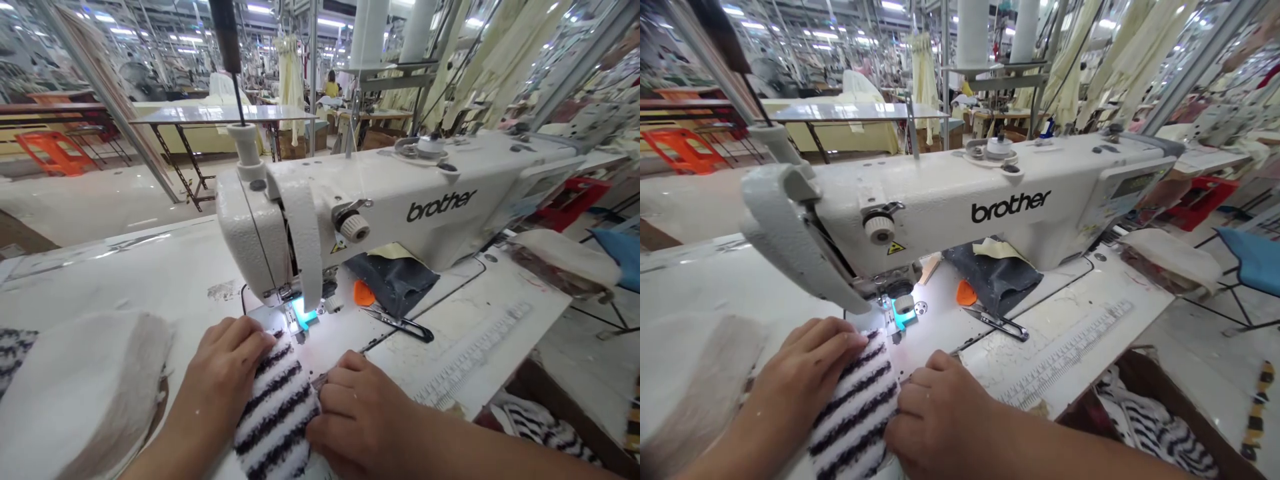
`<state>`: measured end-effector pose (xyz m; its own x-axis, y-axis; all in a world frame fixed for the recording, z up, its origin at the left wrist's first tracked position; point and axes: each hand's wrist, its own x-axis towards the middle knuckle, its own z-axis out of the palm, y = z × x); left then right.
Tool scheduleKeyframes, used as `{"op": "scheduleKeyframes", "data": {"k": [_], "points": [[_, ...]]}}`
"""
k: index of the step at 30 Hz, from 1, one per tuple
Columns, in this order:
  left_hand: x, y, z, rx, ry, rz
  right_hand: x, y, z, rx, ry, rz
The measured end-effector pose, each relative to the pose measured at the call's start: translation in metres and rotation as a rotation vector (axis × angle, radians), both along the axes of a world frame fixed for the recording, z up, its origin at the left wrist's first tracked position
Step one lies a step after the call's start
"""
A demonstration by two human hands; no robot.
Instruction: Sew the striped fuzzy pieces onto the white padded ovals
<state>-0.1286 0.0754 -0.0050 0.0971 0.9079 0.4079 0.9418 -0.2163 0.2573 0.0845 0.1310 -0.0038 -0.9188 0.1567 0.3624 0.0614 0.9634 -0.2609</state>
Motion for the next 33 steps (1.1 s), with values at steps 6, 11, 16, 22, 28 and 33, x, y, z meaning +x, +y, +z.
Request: {"op": "scheduleKeyframes", "data": {"k": [6, 11, 16, 22, 28, 33], "points": [[0.016, -0.011, -0.001, -0.030, 0.117, -0.080, 0.002, -0.004, 0.001, -0.025, -0.034, -0.005], [0.023, -0.013, -0.003, -0.056, 0.130, -0.051, 0.002, 0.002, 0.002, -0.019, -0.054, 0.017], [0.021, 0.003, -0.001, -0.066, 0.110, -0.035, -0.001, 0.014, 0.005, 0.033, -0.066, 0.006], [0.018, 0.010, -0.002, -0.026, 0.065, -0.026, -0.002, 0.020, 0.002, 0.010, -0.036, 0.008], [0.016, 0.009, -0.004, 0.007, 0.061, -0.028, -0.002, 0.019, -0.003, -0.032, -0.024, 0.017], [0.011, 0.010, -0.002, -0.020, 0.086, -0.058, -0.004, 0.020, -0.003, -0.022, -0.030, 0.010]]}}
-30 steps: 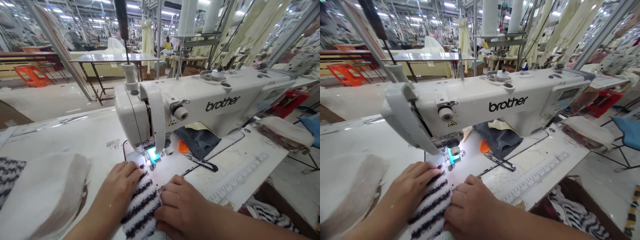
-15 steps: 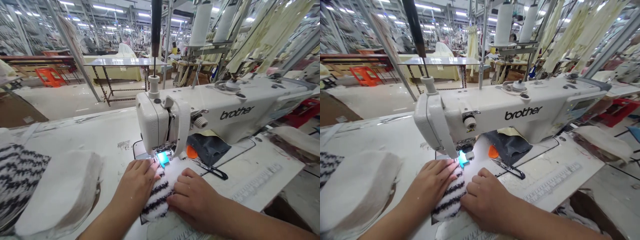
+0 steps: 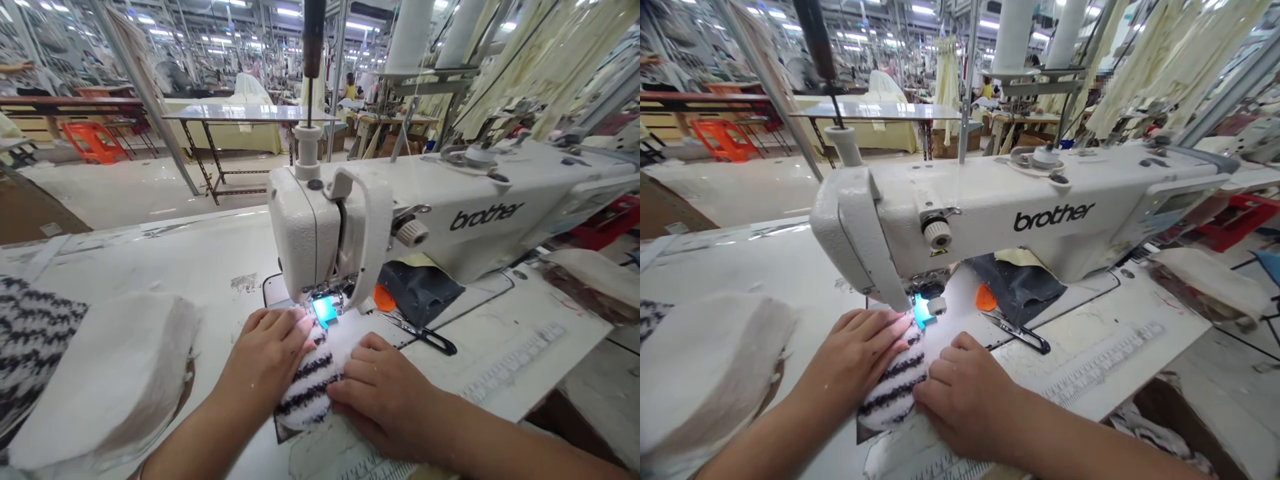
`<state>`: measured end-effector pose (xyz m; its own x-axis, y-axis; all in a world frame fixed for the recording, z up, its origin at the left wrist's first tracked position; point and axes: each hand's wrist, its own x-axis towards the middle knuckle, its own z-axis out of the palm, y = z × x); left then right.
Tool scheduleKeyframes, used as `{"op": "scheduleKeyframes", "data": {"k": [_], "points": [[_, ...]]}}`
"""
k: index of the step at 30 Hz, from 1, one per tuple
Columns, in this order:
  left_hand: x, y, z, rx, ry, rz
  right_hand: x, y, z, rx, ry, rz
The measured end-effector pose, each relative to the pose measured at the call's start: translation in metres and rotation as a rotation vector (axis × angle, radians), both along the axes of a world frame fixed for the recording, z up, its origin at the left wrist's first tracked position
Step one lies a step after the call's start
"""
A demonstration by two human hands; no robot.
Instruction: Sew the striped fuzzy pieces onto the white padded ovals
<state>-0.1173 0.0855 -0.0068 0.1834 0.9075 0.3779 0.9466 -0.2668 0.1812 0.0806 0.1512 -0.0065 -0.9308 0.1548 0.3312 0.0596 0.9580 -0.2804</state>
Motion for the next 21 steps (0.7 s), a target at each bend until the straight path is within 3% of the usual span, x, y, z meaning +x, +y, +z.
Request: {"op": "scheduleKeyframes", "data": {"k": [7, 14, 21], "points": [[0.003, -0.004, 0.007, -0.025, 0.060, -0.023, 0.004, 0.008, 0.013, 0.011, -0.131, 0.063], [0.017, -0.019, 0.015, 0.068, -0.134, -0.090, -0.001, 0.011, 0.013, 0.199, -0.103, 0.092], [0.018, -0.021, 0.011, 0.039, -0.159, -0.081, -0.002, 0.014, 0.011, 0.211, 0.010, 0.140]]}}
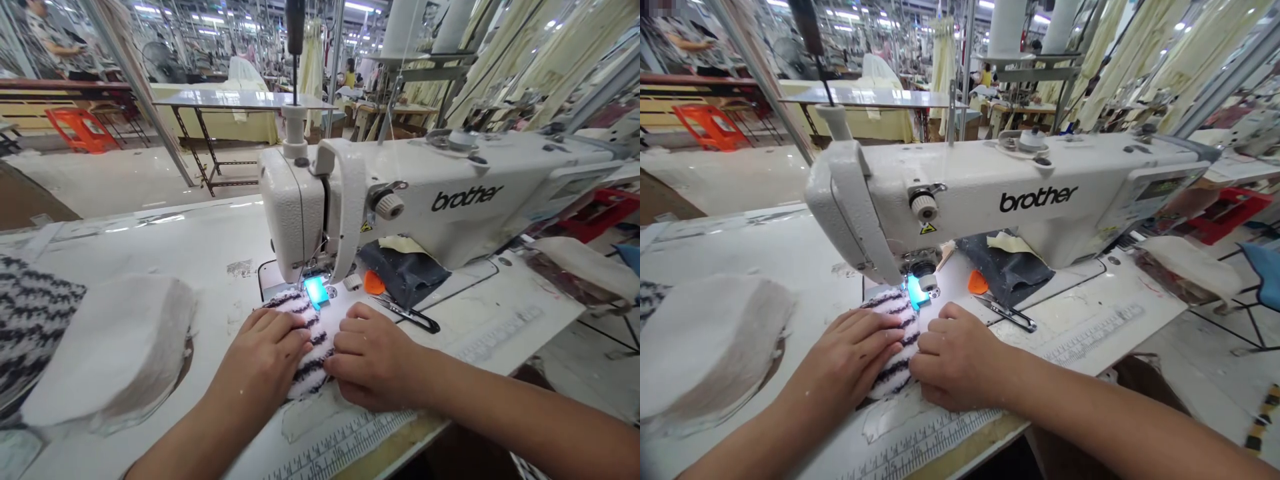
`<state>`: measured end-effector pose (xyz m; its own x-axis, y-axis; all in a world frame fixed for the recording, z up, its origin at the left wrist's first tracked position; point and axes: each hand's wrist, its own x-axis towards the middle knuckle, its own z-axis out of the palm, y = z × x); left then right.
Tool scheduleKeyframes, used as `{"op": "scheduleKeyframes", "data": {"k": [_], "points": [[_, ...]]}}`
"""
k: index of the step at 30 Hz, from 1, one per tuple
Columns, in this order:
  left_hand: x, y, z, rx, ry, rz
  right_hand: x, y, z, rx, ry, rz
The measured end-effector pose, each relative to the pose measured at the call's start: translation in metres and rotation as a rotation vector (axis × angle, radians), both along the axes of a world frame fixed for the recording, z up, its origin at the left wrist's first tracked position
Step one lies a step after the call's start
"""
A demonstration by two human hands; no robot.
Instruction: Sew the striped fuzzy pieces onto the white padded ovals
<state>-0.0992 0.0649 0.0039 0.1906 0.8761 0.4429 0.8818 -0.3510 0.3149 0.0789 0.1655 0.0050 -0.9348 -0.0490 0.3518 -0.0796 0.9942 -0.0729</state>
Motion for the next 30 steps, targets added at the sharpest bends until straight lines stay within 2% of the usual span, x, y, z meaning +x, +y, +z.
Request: {"op": "scheduleKeyframes", "data": {"k": [5, 14, 21, 26, 30], "points": [[0.000, -0.001, -0.002, 0.003, 0.022, 0.014, 0.003, -0.001, -0.002, 0.018, -0.054, -0.009], [-0.001, -0.002, 0.007, 0.041, 0.012, 0.008, 0.002, -0.010, 0.000, 0.006, -0.056, -0.044], [-0.003, -0.001, -0.012, 0.070, 0.055, -0.175, 0.003, -0.022, -0.002, 0.008, -0.050, -0.068], [-0.011, 0.005, -0.024, 0.071, 0.019, -0.169, -0.004, -0.014, -0.005, 0.005, -0.052, -0.063], [-0.021, 0.016, -0.022, 0.035, 0.030, -0.117, -0.017, 0.002, -0.005, 0.017, -0.080, -0.068]]}}
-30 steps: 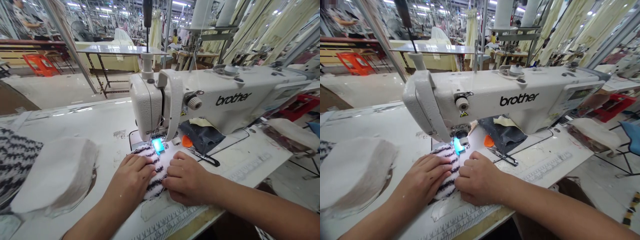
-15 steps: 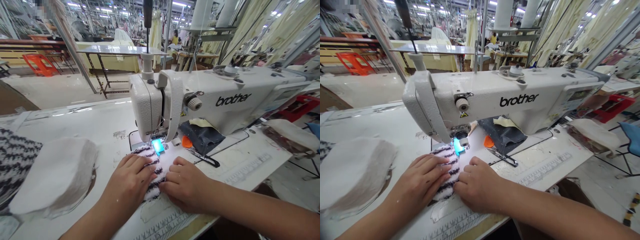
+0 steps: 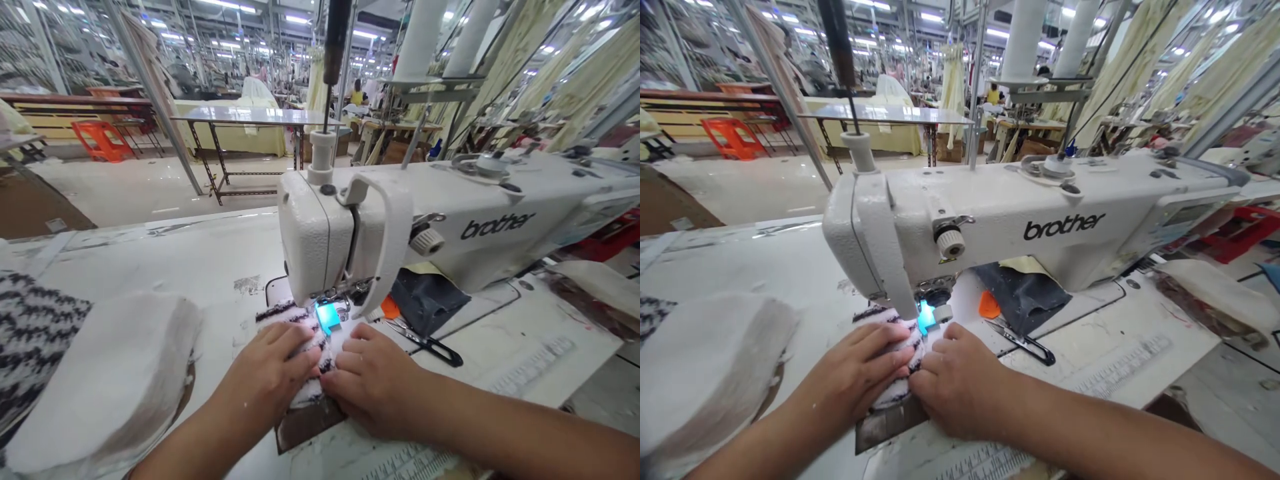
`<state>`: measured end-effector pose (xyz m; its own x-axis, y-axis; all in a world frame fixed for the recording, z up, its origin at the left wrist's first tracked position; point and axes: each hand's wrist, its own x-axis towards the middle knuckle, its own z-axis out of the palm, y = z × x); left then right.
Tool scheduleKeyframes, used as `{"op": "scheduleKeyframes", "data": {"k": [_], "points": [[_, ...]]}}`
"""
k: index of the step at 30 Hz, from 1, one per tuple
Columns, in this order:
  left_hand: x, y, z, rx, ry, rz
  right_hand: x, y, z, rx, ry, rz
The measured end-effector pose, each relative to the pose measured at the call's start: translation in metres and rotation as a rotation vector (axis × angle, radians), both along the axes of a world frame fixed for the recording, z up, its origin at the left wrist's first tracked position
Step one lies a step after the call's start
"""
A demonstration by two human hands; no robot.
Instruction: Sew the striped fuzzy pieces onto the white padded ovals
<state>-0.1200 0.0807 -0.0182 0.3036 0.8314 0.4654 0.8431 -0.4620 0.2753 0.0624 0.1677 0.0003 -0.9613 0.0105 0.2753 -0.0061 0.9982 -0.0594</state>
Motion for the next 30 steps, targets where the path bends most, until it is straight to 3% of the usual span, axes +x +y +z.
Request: {"op": "scheduleKeyframes", "data": {"k": [4, 10, 17, 26, 28, 30], "points": [[-0.007, 0.008, 0.007, -0.024, 0.027, 0.028, -0.009, 0.011, -0.002, -0.003, 0.009, 0.010], [-0.011, 0.009, 0.006, -0.026, -0.045, -0.058, -0.009, 0.012, -0.006, -0.060, 0.005, -0.041], [-0.005, 0.008, 0.002, -0.072, -0.061, 0.084, -0.010, 0.015, -0.003, -0.131, -0.037, -0.117], [0.007, 0.013, 0.000, -0.010, 0.090, 0.312, -0.010, 0.017, -0.005, -0.037, 0.054, -0.210], [0.002, 0.016, 0.006, -0.093, 0.123, 0.279, -0.008, 0.016, -0.006, -0.024, 0.106, -0.174], [-0.007, 0.018, 0.016, -0.154, 0.166, 0.147, -0.007, 0.015, -0.007, -0.025, 0.138, -0.154]]}}
